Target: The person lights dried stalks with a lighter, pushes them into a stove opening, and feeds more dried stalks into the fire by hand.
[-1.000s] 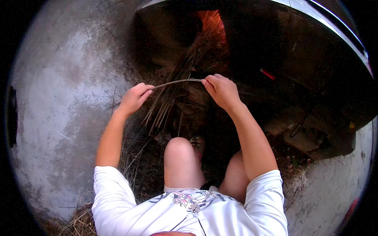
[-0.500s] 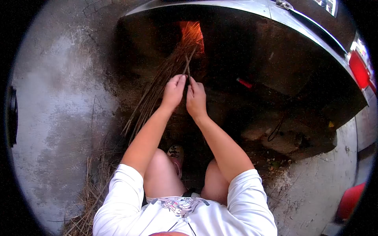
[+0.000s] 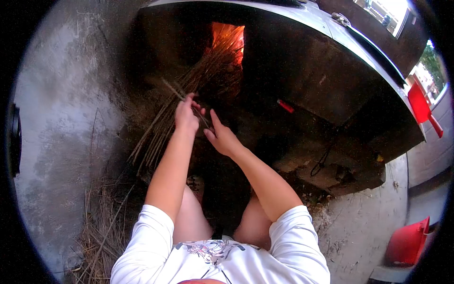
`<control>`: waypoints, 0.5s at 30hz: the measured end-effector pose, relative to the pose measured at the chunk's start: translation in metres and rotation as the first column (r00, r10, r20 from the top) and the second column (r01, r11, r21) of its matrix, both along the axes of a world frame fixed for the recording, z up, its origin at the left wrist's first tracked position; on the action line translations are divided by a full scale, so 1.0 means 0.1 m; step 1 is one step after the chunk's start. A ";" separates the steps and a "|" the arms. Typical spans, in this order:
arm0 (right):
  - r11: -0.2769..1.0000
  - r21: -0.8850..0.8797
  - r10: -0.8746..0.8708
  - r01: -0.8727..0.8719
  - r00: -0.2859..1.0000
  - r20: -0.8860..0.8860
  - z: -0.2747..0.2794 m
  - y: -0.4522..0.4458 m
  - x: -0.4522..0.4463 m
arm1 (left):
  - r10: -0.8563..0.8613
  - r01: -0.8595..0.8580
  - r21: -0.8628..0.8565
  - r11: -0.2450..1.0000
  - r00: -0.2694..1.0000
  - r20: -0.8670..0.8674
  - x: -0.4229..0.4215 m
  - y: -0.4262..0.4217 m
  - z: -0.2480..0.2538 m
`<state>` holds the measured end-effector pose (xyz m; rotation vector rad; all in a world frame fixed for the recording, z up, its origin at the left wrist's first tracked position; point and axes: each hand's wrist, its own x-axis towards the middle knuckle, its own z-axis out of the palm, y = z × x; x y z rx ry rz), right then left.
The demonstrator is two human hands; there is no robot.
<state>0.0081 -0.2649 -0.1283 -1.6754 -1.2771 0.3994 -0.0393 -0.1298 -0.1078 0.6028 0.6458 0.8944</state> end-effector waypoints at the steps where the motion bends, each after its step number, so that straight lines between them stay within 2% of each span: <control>1: 0.988 -0.147 0.055 -0.055 0.998 0.000 0.03 -0.04 0.00 | 0.024 -0.024 0.001 1.000 1.000 0.019 -0.05 0.12 -0.01; 2: 0.951 -0.290 0.108 -0.106 0.994 -0.008 0.06 -0.07 -0.01 | 0.048 -0.048 0.001 0.999 0.998 0.039 -0.11 0.23 -0.02; 3: 0.929 -0.344 0.089 -0.135 0.985 -0.148 0.12 -0.10 -0.06 | 0.065 -0.062 -0.036 0.997 0.996 0.069 -0.15 0.34 -0.05; 6: 0.882 -0.449 0.039 -0.141 0.973 -0.229 0.27 -0.17 -0.12 | 0.102 -0.090 -0.109 0.990 0.989 0.106 -0.24 0.47 -0.03; 7: 0.878 -0.459 0.034 -0.136 0.974 -0.224 0.17 -0.17 -0.10 | 0.054 -0.041 -0.107 0.993 0.991 0.120 -0.26 0.46 0.02; 9: 0.990 -0.112 0.071 -0.080 0.994 -0.084 0.02 -0.13 -0.09 | -0.044 0.050 -0.058 0.997 0.993 0.109 -0.28 0.46 0.05; 10: 0.990 -0.119 0.067 -0.077 0.994 -0.083 0.06 -0.14 -0.10 | -0.047 0.054 -0.065 0.996 0.993 0.111 -0.28 0.45 0.07; 11: 0.989 -0.148 -0.089 0.027 0.898 -0.432 0.13 -0.16 -0.09 | -0.035 0.044 0.088 0.995 0.995 -0.097 -0.29 0.44 0.10; 12: 0.971 -0.211 -0.233 0.114 0.662 -0.713 0.25 -0.15 -0.12 | 0.009 0.064 0.238 0.969 0.955 -0.296 -0.30 0.44 0.14; 13: 0.962 -0.179 -0.268 0.205 0.601 -0.753 0.33 -0.12 -0.14 | 0.020 0.119 0.347 0.930 0.928 -0.373 -0.27 0.56 -0.01; 14: 0.951 -0.184 -0.290 0.250 0.511 -0.809 0.35 -0.09 -0.09 | 0.016 0.121 0.344 0.931 0.929 -0.370 -0.26 0.60 -0.06; 15: 0.948 -0.163 -0.280 0.273 0.473 -0.835 0.36 -0.08 -0.05 | 0.147 0.117 0.480 0.869 0.866 -0.478 -0.27 0.62 -0.07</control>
